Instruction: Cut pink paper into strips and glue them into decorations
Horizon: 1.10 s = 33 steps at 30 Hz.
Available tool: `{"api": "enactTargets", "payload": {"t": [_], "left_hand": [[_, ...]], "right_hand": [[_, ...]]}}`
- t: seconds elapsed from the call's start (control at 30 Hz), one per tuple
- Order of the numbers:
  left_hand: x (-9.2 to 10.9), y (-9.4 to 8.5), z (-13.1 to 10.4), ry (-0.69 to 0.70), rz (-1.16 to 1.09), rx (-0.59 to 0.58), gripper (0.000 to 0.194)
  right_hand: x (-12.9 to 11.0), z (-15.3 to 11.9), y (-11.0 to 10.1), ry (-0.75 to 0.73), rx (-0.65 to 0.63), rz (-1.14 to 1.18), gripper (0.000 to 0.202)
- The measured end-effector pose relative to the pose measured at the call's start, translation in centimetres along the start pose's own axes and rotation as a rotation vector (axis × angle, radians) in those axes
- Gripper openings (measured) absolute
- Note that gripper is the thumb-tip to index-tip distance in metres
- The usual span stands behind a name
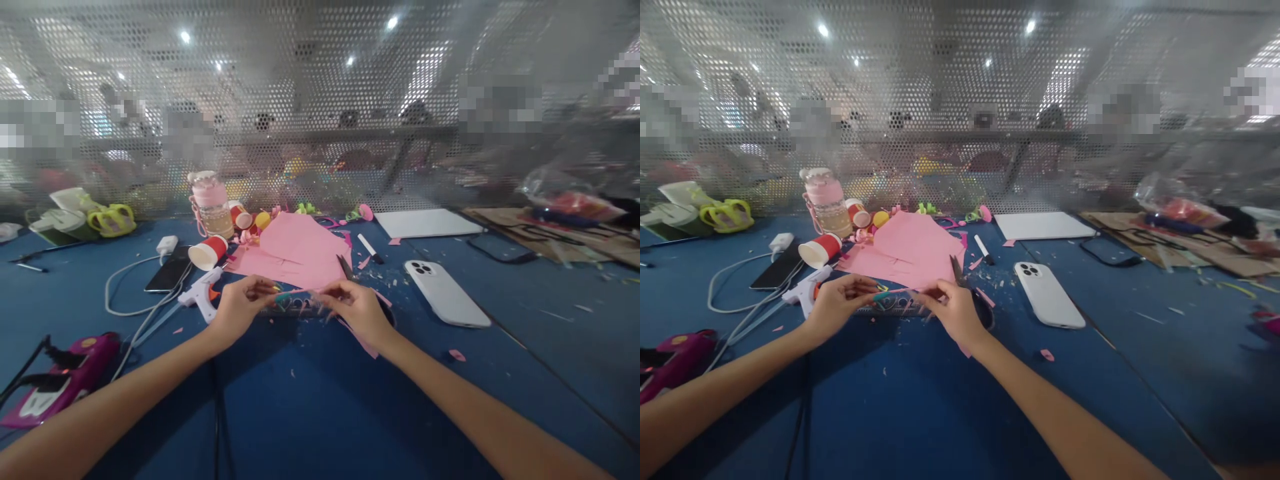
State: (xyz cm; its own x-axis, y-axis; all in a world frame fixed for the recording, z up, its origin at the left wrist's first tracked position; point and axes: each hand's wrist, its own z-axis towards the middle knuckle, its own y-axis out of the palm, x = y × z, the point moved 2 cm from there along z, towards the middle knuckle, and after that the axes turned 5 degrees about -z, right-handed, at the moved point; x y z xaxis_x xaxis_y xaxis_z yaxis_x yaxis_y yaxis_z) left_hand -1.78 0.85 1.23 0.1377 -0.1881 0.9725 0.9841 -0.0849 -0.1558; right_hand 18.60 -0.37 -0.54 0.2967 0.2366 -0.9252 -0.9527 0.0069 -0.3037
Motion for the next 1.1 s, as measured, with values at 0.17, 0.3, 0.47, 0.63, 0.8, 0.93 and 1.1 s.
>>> {"api": "enactTargets", "payload": {"t": [0.17, 0.3, 0.47, 0.63, 0.8, 0.93, 1.1], "left_hand": [[-0.5, 0.2, -0.6, -0.029, -0.034, -0.005, 0.02], [-0.8, 0.5, -1.6, -0.027, 0.007, -0.032, 0.016], [-0.7, 0.4, -2.3, 0.059, 0.075, -0.026, 0.012], [-0.8, 0.5, -2.1, 0.042, 0.009, -0.04, 0.014], [-1.0, 0.6, -1.7, -0.031, -0.118, -0.03, 0.025], [-1.0, 0.7, -1.5, -0.078, -0.206, -0.025, 0.032], [-0.9, 0.8, -1.5, -0.076, -0.247, -0.037, 0.036]], "right_hand": [[0.0, -0.4, -0.2, -0.163, 0.258, -0.367, 0.039], [-0.5, -0.5, -0.2, -0.457, 0.21, -0.604, 0.034], [-1.3, -1.1, 0.6, -0.636, -0.131, -0.747, 0.008], [-1.5, -2.0, 1.2, -0.555, -0.203, -0.553, 0.026], [-0.7, -2.1, 1.6, -0.423, -0.243, -0.499, 0.023], [-0.6, -2.1, 1.4, -0.419, -0.217, -0.475, 0.038], [-1.2, -2.7, 1.4, -0.409, -0.248, -0.476, 0.039]]}}
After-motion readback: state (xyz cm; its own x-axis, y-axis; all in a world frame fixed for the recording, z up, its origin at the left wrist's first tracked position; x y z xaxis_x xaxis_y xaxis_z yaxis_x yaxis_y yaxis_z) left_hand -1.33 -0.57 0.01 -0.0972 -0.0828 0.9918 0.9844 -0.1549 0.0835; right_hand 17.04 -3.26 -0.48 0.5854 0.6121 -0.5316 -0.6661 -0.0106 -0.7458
